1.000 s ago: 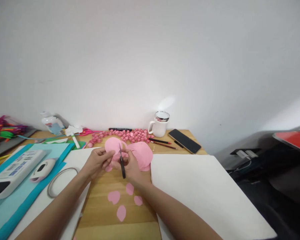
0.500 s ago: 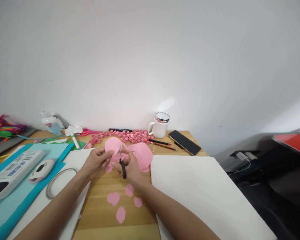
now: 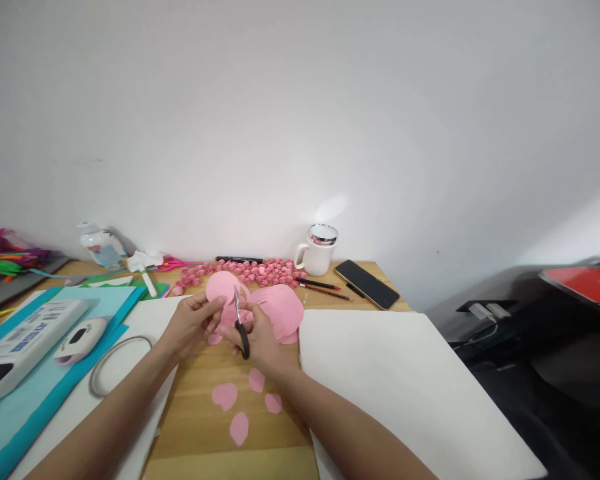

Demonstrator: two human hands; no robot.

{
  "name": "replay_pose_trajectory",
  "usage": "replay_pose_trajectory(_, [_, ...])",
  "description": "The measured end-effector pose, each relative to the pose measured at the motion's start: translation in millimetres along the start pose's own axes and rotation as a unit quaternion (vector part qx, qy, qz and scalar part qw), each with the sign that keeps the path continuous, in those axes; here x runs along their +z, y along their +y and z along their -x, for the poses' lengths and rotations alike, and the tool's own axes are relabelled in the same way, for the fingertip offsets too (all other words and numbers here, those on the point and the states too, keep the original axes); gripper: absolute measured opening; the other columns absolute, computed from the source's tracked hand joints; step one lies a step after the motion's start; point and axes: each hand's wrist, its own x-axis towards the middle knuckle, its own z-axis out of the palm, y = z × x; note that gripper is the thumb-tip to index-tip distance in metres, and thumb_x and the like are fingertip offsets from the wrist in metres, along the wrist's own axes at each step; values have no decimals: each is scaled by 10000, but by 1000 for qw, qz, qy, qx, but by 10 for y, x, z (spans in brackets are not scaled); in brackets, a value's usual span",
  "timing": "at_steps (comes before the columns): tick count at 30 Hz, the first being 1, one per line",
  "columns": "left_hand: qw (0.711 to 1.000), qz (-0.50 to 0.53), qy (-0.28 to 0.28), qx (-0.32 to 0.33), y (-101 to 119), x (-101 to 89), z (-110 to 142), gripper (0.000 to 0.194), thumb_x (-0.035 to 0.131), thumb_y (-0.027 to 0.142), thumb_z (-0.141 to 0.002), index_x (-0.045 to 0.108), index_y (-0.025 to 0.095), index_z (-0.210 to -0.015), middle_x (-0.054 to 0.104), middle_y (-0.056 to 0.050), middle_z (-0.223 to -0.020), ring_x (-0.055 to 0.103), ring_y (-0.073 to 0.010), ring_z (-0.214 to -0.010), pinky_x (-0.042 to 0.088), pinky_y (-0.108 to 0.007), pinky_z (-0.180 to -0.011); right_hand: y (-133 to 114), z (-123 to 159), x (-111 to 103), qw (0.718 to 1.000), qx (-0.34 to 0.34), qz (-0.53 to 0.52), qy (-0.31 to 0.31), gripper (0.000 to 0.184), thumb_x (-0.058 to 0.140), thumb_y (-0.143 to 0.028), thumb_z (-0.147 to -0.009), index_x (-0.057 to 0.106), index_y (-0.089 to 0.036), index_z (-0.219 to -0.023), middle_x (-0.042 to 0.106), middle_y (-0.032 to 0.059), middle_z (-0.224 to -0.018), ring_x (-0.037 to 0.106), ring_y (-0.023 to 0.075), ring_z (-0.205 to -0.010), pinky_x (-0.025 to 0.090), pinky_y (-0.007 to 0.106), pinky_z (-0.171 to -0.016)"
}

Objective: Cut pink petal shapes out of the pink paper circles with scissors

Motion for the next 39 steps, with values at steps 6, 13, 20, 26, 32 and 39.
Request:
replay_pose_trajectory(6, [999, -42, -21, -12, -32, -16, 12, 376, 746, 369, -635, 488, 150, -470, 430, 65, -325, 343, -43, -297, 267, -181, -337, -51, -13, 2, 999, -27, -30, 18, 570, 777, -309, -610, 432, -197, -1050, 561, -73, -600, 471, 87, -495, 361, 205, -477])
replay_pose_trajectory(13, [999, -49, -15, -12, -38, -13, 7, 383, 742, 378, -633, 481, 153, -467, 429, 64, -329, 323, -40, -302, 261, -180, -334, -68, -10, -20, 999, -24, -37, 24, 552, 777, -292, -609, 440, -192, -1035, 533, -79, -606, 410, 67, -467, 291, 191, -436])
replay_pose_trajectory(20, [999, -49, 0, -12, 13, -2, 21, 373, 762, 371, -597, 488, 148, -478, 414, 74, -318, 301, -29, -298, 231, -165, -329, 22, -33, -40, 999, -23, -28, 23, 571, 755, -313, -641, 438, -192, -1100, 478, -114, -522, 412, 64, -424, 278, 173, -407])
replay_pose_trajectory(26, [999, -35, 2, -5, 4, -23, -5, 346, 769, 338, -598, 499, 146, -500, 428, 74, -340, 315, -27, -310, 228, -160, -342, 13, -36, -41, 999, -9, -8, 30, 566, 743, -341, -647, 433, -173, -1089, 521, -101, -486, 431, 75, -399, 300, 169, -383])
replay_pose_trajectory(32, [1000, -22, 12, 10, -34, -83, -38, 351, 752, 342, -636, 489, 144, -515, 441, 69, -337, 305, -22, -319, 216, -160, -355, -30, -16, -47, 1000, -17, 6, 24, 565, 736, -366, -655, 432, -168, -1088, 542, -91, -478, 440, 76, -376, 308, 168, -368])
replay_pose_trajectory(39, [1000, 19, -6, 17, -16, -44, -26, 305, 714, 350, -688, 505, 155, -582, 513, 57, -400, 382, -38, -312, 246, -168, -344, 10, -28, -31, 1000, -19, -2, 18, 574, 737, -388, -658, 432, -165, -1089, 545, -91, -474, 453, 78, -370, 326, 171, -371])
